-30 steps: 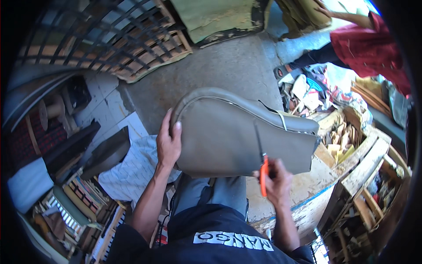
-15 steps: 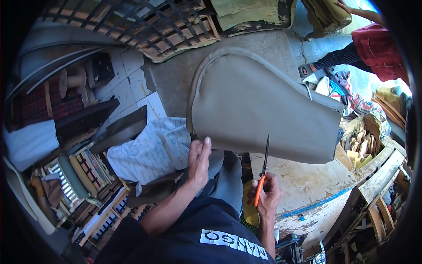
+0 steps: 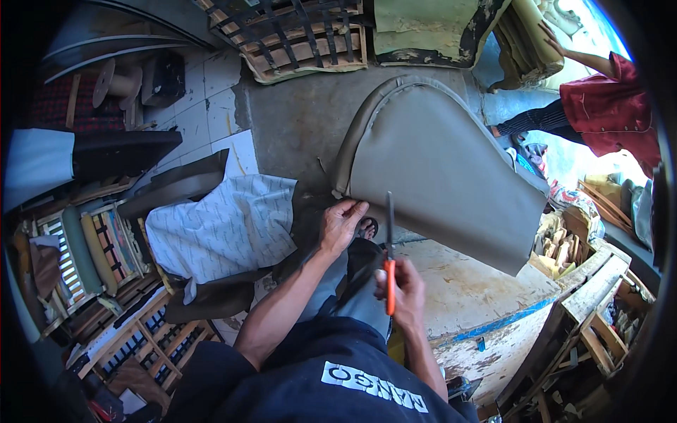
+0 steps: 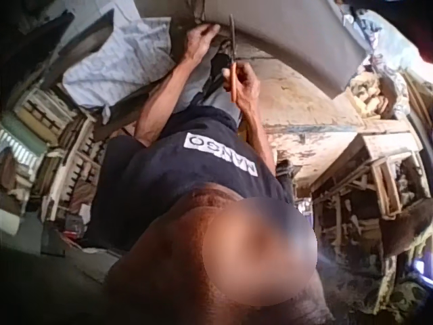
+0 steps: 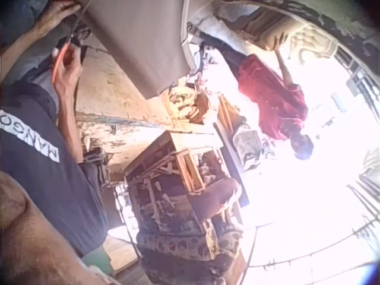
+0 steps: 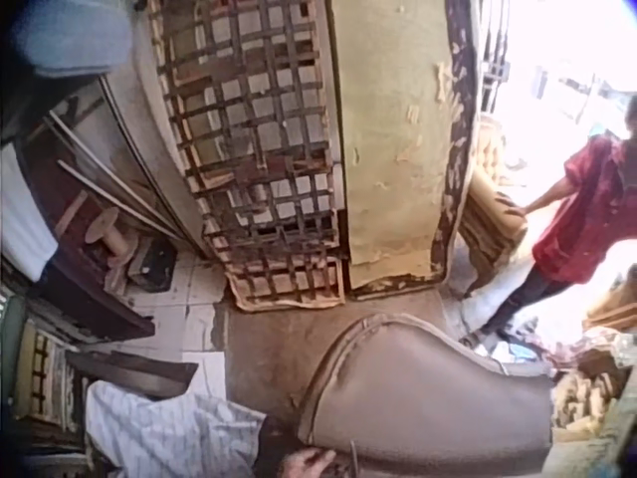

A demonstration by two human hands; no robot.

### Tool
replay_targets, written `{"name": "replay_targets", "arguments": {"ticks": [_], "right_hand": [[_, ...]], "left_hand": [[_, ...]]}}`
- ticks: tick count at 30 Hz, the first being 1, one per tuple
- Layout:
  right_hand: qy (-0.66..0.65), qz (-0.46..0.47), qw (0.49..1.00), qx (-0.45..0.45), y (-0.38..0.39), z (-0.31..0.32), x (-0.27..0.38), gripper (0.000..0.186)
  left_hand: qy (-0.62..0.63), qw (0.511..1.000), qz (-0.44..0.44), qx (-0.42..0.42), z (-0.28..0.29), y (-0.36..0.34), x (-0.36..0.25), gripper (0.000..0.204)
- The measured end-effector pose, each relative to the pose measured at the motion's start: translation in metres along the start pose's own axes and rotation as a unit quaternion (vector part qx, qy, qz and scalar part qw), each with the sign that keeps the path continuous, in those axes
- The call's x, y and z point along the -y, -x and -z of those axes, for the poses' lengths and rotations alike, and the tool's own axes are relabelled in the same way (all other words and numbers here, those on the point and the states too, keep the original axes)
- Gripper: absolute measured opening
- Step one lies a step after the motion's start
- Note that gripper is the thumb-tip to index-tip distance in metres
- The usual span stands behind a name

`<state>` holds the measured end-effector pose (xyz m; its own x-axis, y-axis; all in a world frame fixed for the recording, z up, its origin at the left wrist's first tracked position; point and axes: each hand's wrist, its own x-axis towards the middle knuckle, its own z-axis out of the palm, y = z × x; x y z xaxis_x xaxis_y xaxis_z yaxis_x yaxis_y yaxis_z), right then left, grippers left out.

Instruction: The person reupholsters a chair component by removing old staples with pliers, positioning new fabric over foam, and securing the fabric with a pneumatic stapler. The person uses shears to trim excess fabric along the edges.

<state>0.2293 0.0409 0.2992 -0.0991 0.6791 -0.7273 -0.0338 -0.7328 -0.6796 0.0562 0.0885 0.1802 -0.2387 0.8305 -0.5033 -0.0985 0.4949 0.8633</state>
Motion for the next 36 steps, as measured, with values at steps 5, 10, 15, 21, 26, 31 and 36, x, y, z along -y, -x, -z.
{"name": "replay_targets", "arguments": {"ticks": [5,10,15,21,26,31,36], "right_hand": [[-0.039,0.037,0.998,0.021,-0.022,-0.040,-0.049,0.035],[-0.060,0.058,0.996,0.023,-0.022,-0.051,-0.076,0.036],[-0.028,0.062,0.997,0.029,-0.029,-0.045,-0.082,0.037],[-0.025,0.049,0.996,0.068,-0.025,-0.040,-0.076,0.031],[-0.057,0.071,0.995,0.047,-0.027,-0.039,-0.078,0.039],[-0.014,0.092,0.994,0.048,-0.030,-0.033,-0.066,0.042],[0.018,0.107,0.993,0.048,-0.034,-0.028,-0.064,0.042]], "left_hand": [[-0.114,0.988,0.055,0.083,0.017,0.002,-0.014,0.033],[-0.236,0.967,-0.076,0.065,0.029,0.014,0.003,0.027],[-0.264,0.958,-0.078,0.079,0.033,0.009,0.003,0.029],[-0.021,0.994,0.017,0.108,0.026,0.005,-0.020,0.033],[-0.177,0.980,0.035,0.079,0.028,0.000,-0.032,0.032],[-0.041,0.990,-0.075,0.114,0.044,-0.018,-0.006,0.036],[0.066,0.988,-0.021,0.141,0.046,-0.030,-0.016,0.033]]}}
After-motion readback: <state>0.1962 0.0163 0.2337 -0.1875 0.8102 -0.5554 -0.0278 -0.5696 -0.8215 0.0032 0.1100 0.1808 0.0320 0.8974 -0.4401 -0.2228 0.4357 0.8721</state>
